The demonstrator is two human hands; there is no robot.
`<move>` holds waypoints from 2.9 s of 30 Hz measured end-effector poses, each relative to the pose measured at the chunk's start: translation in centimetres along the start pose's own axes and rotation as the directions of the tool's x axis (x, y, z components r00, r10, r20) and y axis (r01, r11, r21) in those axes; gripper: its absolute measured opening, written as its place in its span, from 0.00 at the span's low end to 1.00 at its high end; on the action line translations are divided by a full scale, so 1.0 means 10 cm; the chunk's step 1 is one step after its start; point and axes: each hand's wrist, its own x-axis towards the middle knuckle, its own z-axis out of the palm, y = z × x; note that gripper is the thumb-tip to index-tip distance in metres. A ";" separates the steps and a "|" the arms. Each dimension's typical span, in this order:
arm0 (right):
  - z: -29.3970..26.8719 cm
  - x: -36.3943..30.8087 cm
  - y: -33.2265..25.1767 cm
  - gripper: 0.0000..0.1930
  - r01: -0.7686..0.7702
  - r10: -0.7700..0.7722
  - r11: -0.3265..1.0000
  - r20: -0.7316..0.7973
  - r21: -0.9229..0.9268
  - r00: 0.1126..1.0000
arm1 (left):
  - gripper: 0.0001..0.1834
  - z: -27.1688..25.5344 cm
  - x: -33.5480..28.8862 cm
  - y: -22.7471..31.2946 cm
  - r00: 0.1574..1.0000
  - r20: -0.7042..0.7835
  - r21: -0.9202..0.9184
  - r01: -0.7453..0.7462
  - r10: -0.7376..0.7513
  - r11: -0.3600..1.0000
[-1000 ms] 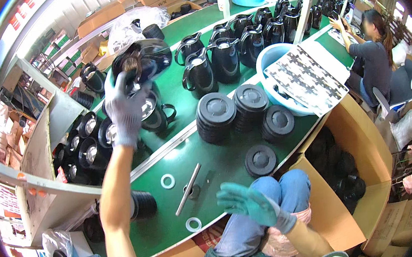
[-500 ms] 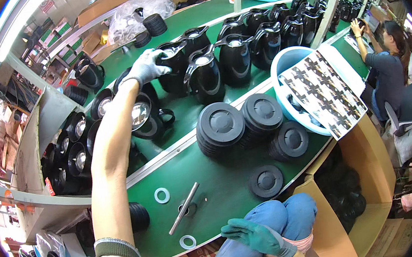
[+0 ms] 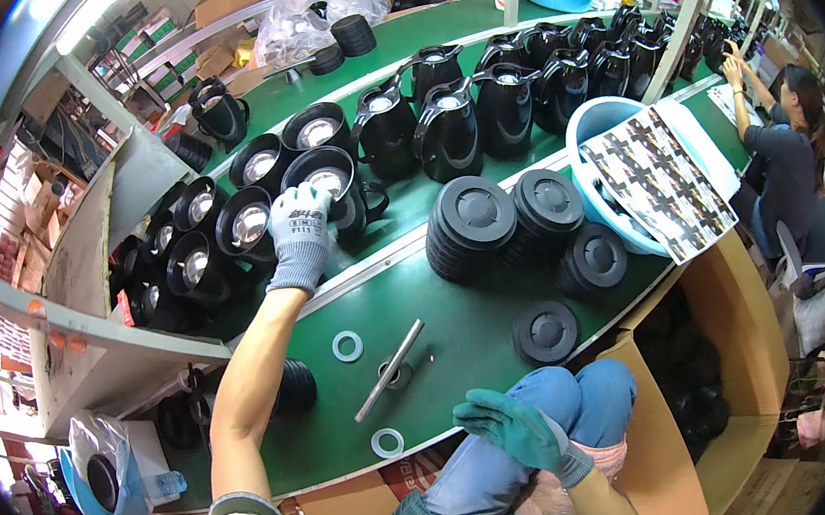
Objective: The person assembles black kettles by inserting a metal rod into the base, attaching a lid, and placing the finished unit into a cardboard box. The process is repeated for multiple kettles on a green workbench.
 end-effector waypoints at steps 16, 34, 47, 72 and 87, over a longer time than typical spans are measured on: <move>1.44 0.33 -0.87 0.38 0.206 -0.295 -0.695 0.534 -0.689 0.793 | 0.24 -2.28 -1.84 0.53 0.884 -0.184 -0.378 -0.467 0.430 0.799; 1.15 -0.61 -0.29 0.40 0.476 -0.348 0.150 0.405 -0.866 0.846 | 0.30 0.21 -3.80 0.84 0.824 0.517 -0.756 0.567 0.233 -0.328; -0.38 0.99 -0.98 0.70 -0.890 -0.375 -0.294 -0.814 -0.349 0.444 | 0.30 0.70 -3.76 0.90 0.744 0.626 -0.468 0.597 0.233 -0.652; 0.98 -0.82 -0.24 0.74 0.403 -0.376 0.066 0.351 -0.913 0.857 | 0.38 0.46 -3.77 0.16 0.609 0.431 -0.101 0.766 0.666 -0.635; 0.12 -1.12 0.10 0.42 0.237 -0.303 0.513 0.084 -0.825 0.949 | 0.15 -1.74 -2.73 0.72 0.797 -0.402 -0.534 -0.604 0.450 0.592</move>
